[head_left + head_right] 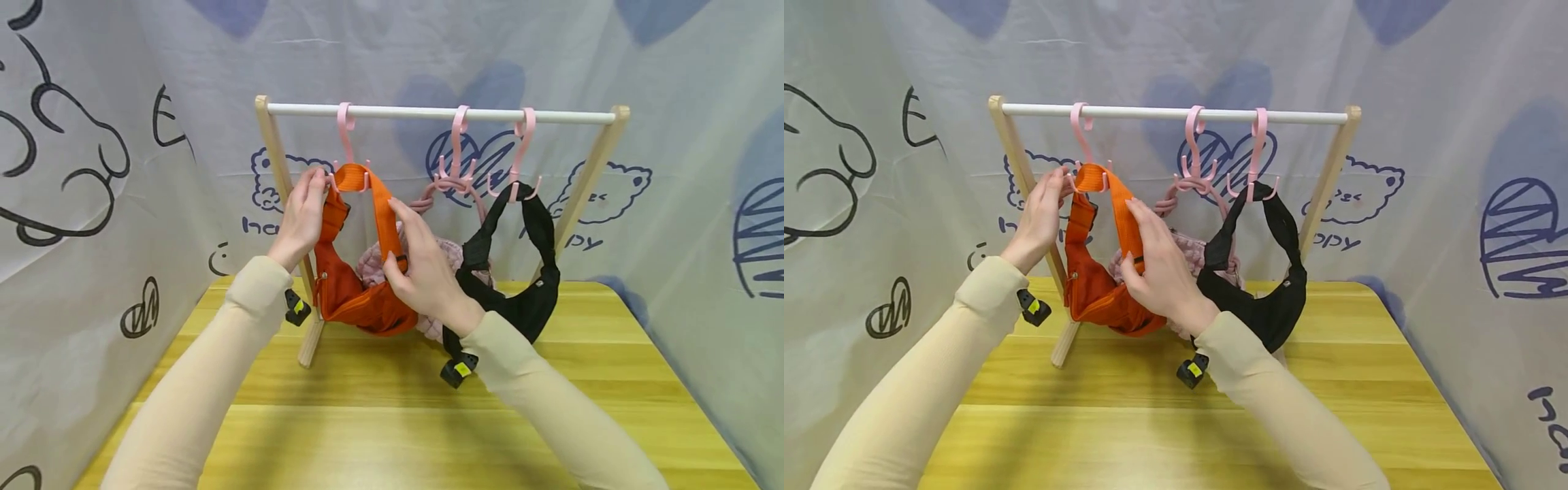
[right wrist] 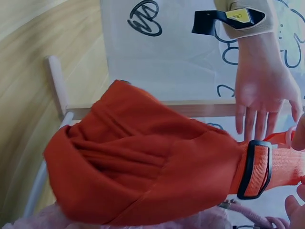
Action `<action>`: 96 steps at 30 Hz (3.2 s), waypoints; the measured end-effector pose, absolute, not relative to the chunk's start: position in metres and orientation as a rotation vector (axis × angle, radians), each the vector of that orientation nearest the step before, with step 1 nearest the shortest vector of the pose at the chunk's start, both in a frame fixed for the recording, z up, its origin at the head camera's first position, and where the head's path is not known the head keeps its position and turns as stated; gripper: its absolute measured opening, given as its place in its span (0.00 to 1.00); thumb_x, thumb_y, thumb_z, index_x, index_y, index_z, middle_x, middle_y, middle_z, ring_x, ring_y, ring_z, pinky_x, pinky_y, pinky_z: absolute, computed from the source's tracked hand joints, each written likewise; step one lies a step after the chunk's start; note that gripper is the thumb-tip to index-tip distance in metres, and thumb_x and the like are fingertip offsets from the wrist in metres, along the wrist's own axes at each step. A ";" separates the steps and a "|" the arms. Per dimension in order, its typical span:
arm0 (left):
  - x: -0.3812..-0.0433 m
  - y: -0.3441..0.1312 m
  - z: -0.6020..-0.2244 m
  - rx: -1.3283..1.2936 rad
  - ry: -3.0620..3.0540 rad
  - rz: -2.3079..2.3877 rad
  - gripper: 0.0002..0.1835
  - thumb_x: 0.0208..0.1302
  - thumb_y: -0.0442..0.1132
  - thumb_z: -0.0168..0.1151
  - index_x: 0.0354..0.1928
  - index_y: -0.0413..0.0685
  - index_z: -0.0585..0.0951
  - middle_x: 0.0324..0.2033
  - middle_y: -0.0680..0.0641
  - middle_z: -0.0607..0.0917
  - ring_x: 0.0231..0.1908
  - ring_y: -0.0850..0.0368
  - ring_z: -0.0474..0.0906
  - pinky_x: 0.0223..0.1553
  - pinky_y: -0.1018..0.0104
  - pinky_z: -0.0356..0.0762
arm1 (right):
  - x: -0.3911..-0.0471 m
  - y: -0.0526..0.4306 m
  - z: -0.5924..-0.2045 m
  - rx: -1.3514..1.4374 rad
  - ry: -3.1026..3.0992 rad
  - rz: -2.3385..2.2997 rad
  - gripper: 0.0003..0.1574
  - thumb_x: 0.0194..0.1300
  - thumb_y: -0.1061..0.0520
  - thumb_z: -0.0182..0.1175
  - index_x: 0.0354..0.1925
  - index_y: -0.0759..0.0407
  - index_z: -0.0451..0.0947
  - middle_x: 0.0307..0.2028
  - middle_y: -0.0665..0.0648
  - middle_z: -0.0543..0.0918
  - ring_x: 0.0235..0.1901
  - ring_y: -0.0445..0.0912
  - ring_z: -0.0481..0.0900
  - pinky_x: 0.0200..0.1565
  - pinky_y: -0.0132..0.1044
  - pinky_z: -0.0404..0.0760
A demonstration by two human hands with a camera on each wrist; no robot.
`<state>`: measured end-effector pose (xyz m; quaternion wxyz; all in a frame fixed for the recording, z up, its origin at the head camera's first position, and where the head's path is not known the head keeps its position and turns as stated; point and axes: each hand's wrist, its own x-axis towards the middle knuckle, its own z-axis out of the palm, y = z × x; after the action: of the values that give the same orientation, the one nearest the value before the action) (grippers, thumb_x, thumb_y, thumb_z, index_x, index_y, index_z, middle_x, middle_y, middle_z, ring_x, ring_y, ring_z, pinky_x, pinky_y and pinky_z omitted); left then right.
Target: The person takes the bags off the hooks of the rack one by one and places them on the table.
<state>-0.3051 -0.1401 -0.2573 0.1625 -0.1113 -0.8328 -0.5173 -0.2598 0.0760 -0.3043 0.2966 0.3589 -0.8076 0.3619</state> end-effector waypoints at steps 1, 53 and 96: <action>-0.306 -0.140 -0.256 -0.315 -2.386 -1.485 0.30 0.79 0.62 0.28 0.61 0.47 0.68 0.70 0.43 0.71 0.73 0.46 0.63 0.76 0.47 0.56 | -0.261 0.074 -0.302 0.957 -2.152 0.976 0.46 0.65 0.63 0.54 0.78 0.59 0.52 0.75 0.61 0.62 0.66 0.54 0.70 0.66 0.50 0.75; -0.310 -0.153 -0.224 -0.682 -2.572 -2.249 0.29 0.71 0.69 0.47 0.54 0.51 0.71 0.20 0.56 0.79 0.22 0.61 0.75 0.40 0.64 0.76 | -0.305 0.037 -0.256 0.541 -1.841 2.143 0.13 0.74 0.59 0.58 0.47 0.70 0.78 0.23 0.47 0.77 0.19 0.38 0.69 0.26 0.27 0.71; -0.297 -0.155 -0.191 -0.275 -2.602 -1.901 0.16 0.63 0.57 0.69 0.27 0.54 0.87 0.20 0.56 0.81 0.28 0.60 0.72 0.31 0.68 0.68 | -0.296 0.043 -0.247 0.480 -1.917 2.181 0.19 0.69 0.63 0.63 0.57 0.63 0.77 0.47 0.61 0.84 0.37 0.40 0.81 0.40 0.28 0.80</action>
<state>-0.2967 -0.1552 -0.1912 -0.0462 -0.0849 -0.8036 -0.5873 -0.2962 0.0431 -0.2472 0.0991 0.1622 -0.6481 0.7374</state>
